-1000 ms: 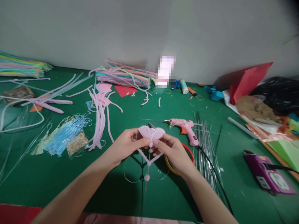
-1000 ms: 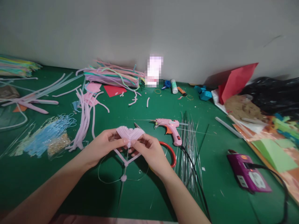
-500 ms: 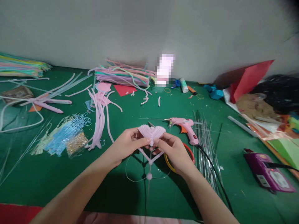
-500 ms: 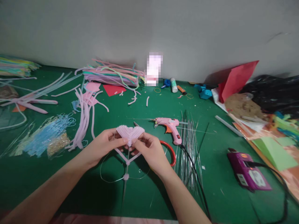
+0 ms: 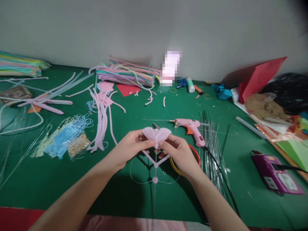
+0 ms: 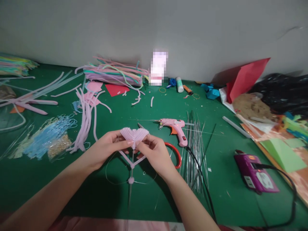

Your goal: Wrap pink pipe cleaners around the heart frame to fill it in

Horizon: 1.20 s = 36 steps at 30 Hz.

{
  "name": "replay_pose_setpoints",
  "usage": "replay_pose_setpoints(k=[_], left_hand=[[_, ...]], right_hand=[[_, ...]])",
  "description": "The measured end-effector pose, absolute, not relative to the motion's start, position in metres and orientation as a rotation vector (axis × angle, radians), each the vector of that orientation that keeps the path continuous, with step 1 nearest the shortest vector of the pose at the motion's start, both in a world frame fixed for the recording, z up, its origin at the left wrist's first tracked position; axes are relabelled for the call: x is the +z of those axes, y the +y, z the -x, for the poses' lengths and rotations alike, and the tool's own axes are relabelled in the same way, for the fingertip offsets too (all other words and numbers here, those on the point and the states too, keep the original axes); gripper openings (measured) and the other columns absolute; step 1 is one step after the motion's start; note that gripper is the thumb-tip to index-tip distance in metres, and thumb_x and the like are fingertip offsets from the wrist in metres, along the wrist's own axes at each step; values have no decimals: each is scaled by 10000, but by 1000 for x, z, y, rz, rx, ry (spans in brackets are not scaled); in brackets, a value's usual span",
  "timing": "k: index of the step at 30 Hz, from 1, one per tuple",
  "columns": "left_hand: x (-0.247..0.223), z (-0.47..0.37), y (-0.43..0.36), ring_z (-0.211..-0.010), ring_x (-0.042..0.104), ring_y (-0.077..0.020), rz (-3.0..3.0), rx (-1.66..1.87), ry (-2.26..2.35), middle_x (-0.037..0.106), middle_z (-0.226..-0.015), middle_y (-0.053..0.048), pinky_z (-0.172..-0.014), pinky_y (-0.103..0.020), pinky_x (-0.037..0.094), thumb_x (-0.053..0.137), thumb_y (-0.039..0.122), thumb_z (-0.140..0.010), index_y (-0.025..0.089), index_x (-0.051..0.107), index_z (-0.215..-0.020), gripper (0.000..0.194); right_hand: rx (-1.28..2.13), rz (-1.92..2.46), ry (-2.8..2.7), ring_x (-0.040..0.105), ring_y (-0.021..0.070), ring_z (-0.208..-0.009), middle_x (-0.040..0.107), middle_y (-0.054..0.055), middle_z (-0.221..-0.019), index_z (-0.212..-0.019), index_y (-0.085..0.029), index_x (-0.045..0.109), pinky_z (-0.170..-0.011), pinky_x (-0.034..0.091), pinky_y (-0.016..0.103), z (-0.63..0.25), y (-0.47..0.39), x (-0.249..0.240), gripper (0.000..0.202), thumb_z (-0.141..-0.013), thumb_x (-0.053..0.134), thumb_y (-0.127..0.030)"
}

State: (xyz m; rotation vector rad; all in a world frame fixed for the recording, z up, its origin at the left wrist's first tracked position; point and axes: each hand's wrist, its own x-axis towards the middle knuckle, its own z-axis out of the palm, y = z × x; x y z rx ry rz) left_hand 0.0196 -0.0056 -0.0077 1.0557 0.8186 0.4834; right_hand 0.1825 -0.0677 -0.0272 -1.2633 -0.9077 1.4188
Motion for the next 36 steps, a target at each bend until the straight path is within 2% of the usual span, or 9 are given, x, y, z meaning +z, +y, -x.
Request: replay_pose_setpoints(k=[6,16,21,26,28,33,36], left_hand=[[-10,-20,-7,-836,599,-137,-997,480,830,681,-870,-27,-806,-262,445,734,248,-758,143,686,-972,243],[-7,-22,-7,-792,586,-153,-976,469,829,680,-854,-50,-785,-286,428,720,214,-741,115,703,-922,208],[-7,-21,-7,-757,587,-133,-1005,477,830,681,-823,-35,-744,-260,437,709,244,-771,124,696,-916,189],[-7,-20,-6,-911,634,-165,-1032,480,820,717,-988,-55,-863,-285,457,778,248,-714,144,671,-1012,334],[-7,-20,-6,-914,644,-171,-1018,457,827,726,-1007,-67,-874,-293,462,796,228,-686,137,677,-1012,359],[-6,-21,-7,-787,651,-158,-1023,416,866,743,-869,-62,-787,-275,476,793,207,-671,123,726,-905,257],[-4,-21,-9,-761,644,-143,-1004,432,838,743,-842,-44,-778,-263,475,789,193,-669,137,738,-876,220]], right_hand=[[1416,1275,-925,622,124,-631,663,10,-713,-820,-158,678,-520,519,204,-181,-65,-27,130,-777,664,-280],[1415,1255,-958,602,123,-632,685,12,-736,-916,-163,709,-527,514,211,-181,-67,-24,178,-770,623,-218],[1419,1283,-952,622,136,-651,677,21,-761,-922,-162,689,-527,515,220,-182,-66,-24,186,-782,645,-278],[1424,1278,-945,624,142,-688,657,17,-786,-903,-171,668,-551,517,224,-183,-66,-26,192,-779,672,-317],[1413,1277,-957,611,138,-685,653,15,-795,-919,-178,663,-562,513,228,-183,-66,-26,198,-782,669,-320],[1352,1296,-954,538,102,-605,614,-10,-732,-871,-185,657,-552,465,207,-185,-66,-23,160,-799,653,-328],[1331,1302,-953,508,98,-586,609,-5,-705,-845,-178,680,-550,429,212,-186,-67,-22,208,-822,643,-381]])
